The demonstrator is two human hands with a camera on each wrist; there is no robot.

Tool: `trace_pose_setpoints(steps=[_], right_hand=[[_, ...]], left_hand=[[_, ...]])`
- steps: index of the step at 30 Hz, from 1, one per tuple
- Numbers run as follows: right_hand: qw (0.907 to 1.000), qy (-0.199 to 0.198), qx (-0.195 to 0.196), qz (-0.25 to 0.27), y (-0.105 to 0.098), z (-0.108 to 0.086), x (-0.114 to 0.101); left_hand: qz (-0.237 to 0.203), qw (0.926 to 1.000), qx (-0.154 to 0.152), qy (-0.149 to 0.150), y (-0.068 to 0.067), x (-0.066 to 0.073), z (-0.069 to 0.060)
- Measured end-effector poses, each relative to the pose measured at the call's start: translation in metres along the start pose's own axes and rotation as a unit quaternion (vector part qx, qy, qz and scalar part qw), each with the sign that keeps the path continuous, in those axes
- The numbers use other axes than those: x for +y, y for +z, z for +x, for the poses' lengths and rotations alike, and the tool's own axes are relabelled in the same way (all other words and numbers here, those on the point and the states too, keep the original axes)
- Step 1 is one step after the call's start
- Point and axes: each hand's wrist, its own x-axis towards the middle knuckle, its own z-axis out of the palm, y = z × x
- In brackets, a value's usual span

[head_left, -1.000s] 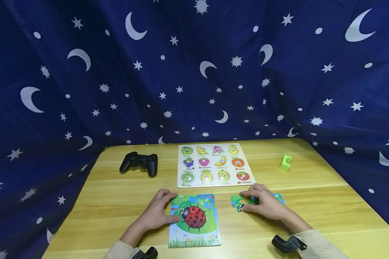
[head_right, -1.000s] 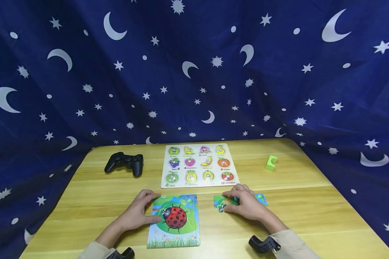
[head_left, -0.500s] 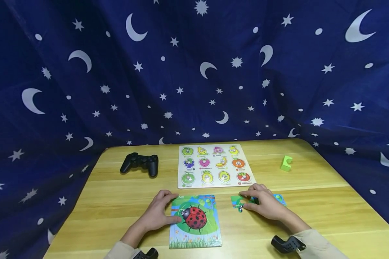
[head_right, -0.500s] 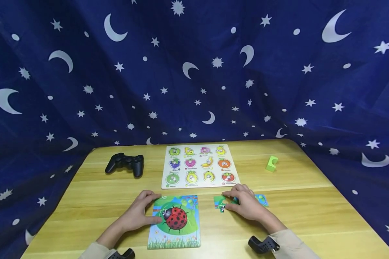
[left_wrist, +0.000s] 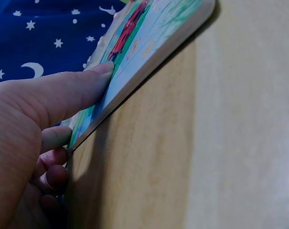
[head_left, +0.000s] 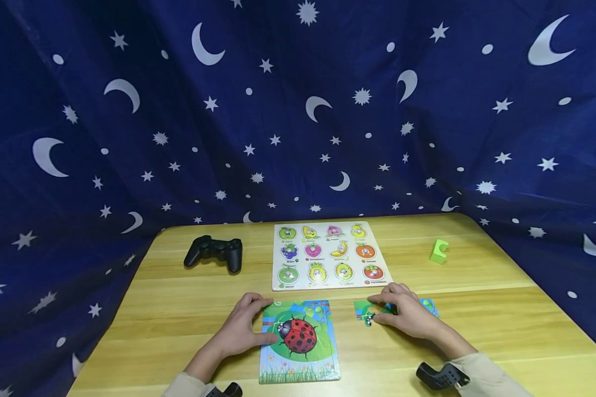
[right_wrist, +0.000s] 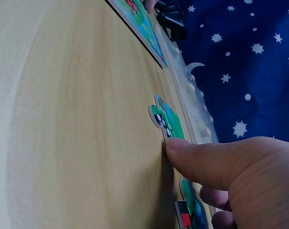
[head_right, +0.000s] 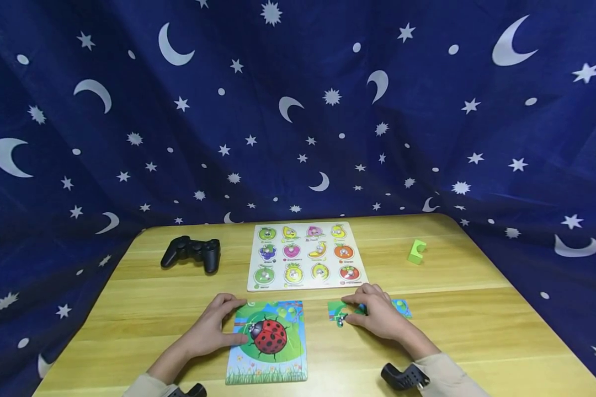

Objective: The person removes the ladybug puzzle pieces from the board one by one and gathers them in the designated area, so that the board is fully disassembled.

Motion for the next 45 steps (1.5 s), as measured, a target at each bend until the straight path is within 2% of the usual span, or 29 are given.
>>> trace_pose_setpoints(steps=[16,23,25,28,32,35,39,45], right_hand=[[0.9999,0.005,-0.012,-0.001,0.002,-0.001,0.0],[1.0,0.0,0.0,-0.002,0.003,0.0,-0.002],[0.9999,-0.001,0.014,0.001,0.003,0.0,-0.008],[0.9993,-0.006,0.032,0.016,0.005,-0.001,-0.027],[0.9984,-0.043,0.0,0.037,0.018,-0.001,-0.063],[0.9969,-0.064,-0.024,0.039,0.029,0.002,-0.082],[0.9976,-0.054,-0.023,0.037,0.038,0.009,-0.093],[0.9985,-0.032,-0.025,0.037,0.044,0.014,-0.094]], left_hand=[[-0.006,1.0,0.0,0.004,0.003,-0.003,-0.003],[-0.005,1.0,0.002,0.004,0.003,-0.003,-0.004],[-0.004,1.0,0.003,0.004,0.002,-0.003,-0.004],[0.0,1.0,0.005,0.004,0.001,-0.004,-0.004],[0.0,0.9999,0.01,0.004,0.0,-0.003,-0.005],[-0.004,0.9999,0.01,0.006,0.0,-0.004,-0.003],[-0.008,0.9999,0.008,0.006,0.003,-0.006,0.0],[-0.001,0.9999,0.008,0.005,0.002,-0.004,0.0]])
